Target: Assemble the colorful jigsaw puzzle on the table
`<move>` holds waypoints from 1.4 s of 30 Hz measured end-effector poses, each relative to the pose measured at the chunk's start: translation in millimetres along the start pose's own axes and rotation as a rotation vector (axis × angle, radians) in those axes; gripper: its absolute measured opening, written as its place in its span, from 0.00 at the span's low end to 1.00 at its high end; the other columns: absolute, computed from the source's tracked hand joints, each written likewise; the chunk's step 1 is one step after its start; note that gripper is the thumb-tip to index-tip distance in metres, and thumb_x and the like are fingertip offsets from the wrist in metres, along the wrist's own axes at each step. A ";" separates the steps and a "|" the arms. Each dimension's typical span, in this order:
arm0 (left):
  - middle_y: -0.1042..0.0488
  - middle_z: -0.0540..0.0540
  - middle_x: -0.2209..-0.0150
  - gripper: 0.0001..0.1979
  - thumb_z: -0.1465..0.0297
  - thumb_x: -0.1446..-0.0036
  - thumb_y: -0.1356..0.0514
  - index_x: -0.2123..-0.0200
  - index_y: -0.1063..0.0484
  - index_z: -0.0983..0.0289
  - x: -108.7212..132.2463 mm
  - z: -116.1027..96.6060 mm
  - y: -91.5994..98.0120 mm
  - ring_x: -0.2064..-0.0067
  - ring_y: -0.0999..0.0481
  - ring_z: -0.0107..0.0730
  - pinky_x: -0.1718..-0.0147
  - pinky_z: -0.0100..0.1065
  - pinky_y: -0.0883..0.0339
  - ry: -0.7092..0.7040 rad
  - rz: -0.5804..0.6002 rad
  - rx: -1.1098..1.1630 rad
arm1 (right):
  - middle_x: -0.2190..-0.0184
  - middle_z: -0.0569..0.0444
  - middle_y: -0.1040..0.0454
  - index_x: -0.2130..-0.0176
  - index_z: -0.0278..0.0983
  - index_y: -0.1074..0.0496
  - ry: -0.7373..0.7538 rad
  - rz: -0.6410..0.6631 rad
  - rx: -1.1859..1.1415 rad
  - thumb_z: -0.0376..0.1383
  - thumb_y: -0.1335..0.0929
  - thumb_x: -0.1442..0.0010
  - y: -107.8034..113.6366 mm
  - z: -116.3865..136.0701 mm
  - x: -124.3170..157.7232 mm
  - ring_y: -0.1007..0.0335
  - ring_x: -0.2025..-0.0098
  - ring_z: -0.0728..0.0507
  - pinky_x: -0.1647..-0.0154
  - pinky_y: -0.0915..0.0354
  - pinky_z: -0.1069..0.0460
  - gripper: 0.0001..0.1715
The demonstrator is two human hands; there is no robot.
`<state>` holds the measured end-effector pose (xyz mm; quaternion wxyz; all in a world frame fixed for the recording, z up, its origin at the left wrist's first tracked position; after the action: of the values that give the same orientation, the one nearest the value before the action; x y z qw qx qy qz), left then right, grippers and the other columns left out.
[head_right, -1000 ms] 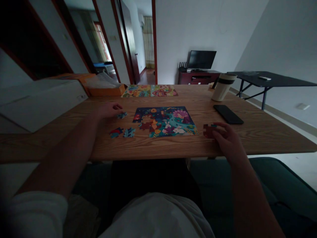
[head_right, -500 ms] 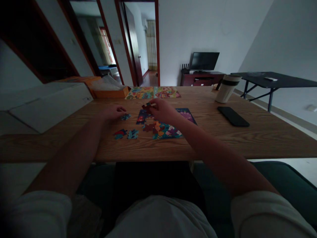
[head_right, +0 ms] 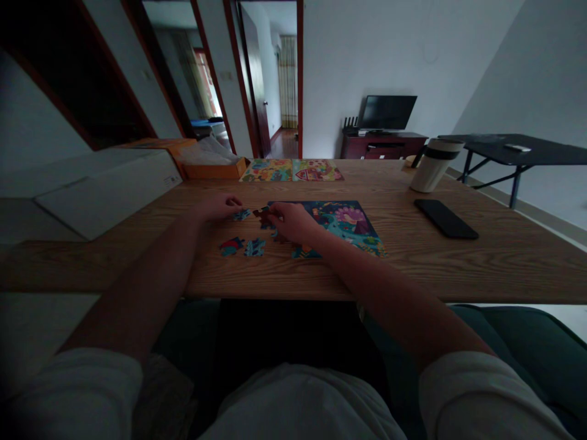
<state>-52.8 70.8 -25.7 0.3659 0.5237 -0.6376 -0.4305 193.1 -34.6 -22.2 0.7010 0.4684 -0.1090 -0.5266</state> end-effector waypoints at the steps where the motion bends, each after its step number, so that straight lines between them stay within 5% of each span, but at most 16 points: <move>1: 0.19 0.60 0.54 0.15 0.60 0.42 0.36 0.56 0.22 0.63 0.1 0.2 -0.1 0.56 0.20 0.42 0.61 0.32 0.30 0.006 0.001 0.004 | 0.62 0.49 0.20 0.57 0.37 0.23 -0.006 -0.001 -0.006 0.41 0.37 0.31 -0.4 -0.2 0.7 0.27 0.62 0.43 0.61 0.38 0.51 0.16; 9: 0.18 0.59 0.54 0.16 0.60 0.42 0.36 0.55 0.21 0.63 -1.1 -0.2 -1.0 0.55 0.19 0.42 0.61 0.31 0.29 0.014 -0.001 -0.002 | 0.62 0.51 0.18 0.57 0.38 0.21 0.030 0.142 0.003 0.36 0.35 0.32 -8.3 0.3 4.9 0.24 0.64 0.45 0.63 0.35 0.52 0.13; 16: 0.19 0.60 0.52 0.18 0.59 0.42 0.38 0.52 0.21 0.62 1.0 0.0 0.3 0.53 0.20 0.43 0.58 0.32 0.30 -0.007 0.027 -0.013 | 0.63 0.50 0.18 0.60 0.38 0.22 -0.086 0.190 -0.424 0.39 0.32 0.35 13.6 -0.1 19.1 0.24 0.71 0.47 0.75 0.34 0.55 0.10; 25: 0.19 0.61 0.51 0.17 0.61 0.41 0.38 0.52 0.22 0.65 2.8 -3.4 0.7 0.54 0.20 0.41 0.59 0.32 0.31 -0.005 0.030 -0.013 | 0.72 0.54 0.23 0.64 0.34 0.19 0.154 0.397 -0.059 0.36 0.31 0.37 5.0 7.3 24.3 0.32 0.71 0.48 0.70 0.41 0.53 0.10; 30: 0.19 0.60 0.51 0.19 0.63 0.41 0.39 0.50 0.23 0.66 5.9 -4.9 0.1 0.55 0.20 0.40 0.59 0.31 0.30 -0.032 0.080 -0.008 | 0.69 0.53 0.20 0.59 0.36 0.18 0.077 0.407 -0.065 0.39 0.30 0.38 18.8 1.0 27.3 0.29 0.69 0.47 0.69 0.39 0.54 0.13; 34: 0.21 0.60 0.47 0.29 0.60 0.47 0.32 0.43 0.27 0.64 9.2 -6.7 -1.0 0.51 0.21 0.42 0.54 0.34 0.29 -0.064 0.173 -0.035 | 0.64 0.52 0.17 0.58 0.39 0.17 0.005 0.525 -0.126 0.41 0.25 0.43 30.1 -7.4 32.6 0.24 0.64 0.43 0.64 0.34 0.52 0.13; 38: 0.26 0.60 0.40 0.39 0.57 0.51 0.30 0.37 0.31 0.62 10.2 -9.7 -5.0 0.44 0.25 0.43 0.47 0.36 0.32 -0.194 0.252 -0.066 | 0.58 0.51 0.16 0.46 0.40 0.24 -0.116 0.285 -0.299 0.41 0.26 0.40 51.3 -19.5 30.3 0.20 0.58 0.41 0.60 0.28 0.50 0.22; 42: 0.25 0.58 0.42 0.37 0.59 0.51 0.31 0.37 0.31 0.58 8.5 -10.6 -10.4 0.47 0.23 0.42 0.51 0.35 0.29 -0.187 0.248 -0.022 | 0.58 0.48 0.16 0.38 0.39 0.32 -0.210 0.021 -0.318 0.36 0.27 0.38 69.7 -44.8 24.5 0.19 0.57 0.40 0.56 0.26 0.48 0.31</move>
<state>-41.0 59.9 -31.4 0.3609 0.3944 -0.7240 -0.4360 276.8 -30.5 -0.9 0.7565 0.2929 -0.1017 -0.5759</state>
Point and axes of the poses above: each hand's wrist, its own x-axis away from the middle knuckle, its own y-axis out of the back of the hand, z = x × y, the point moved 3 cm from there along -x, towards the middle knuckle
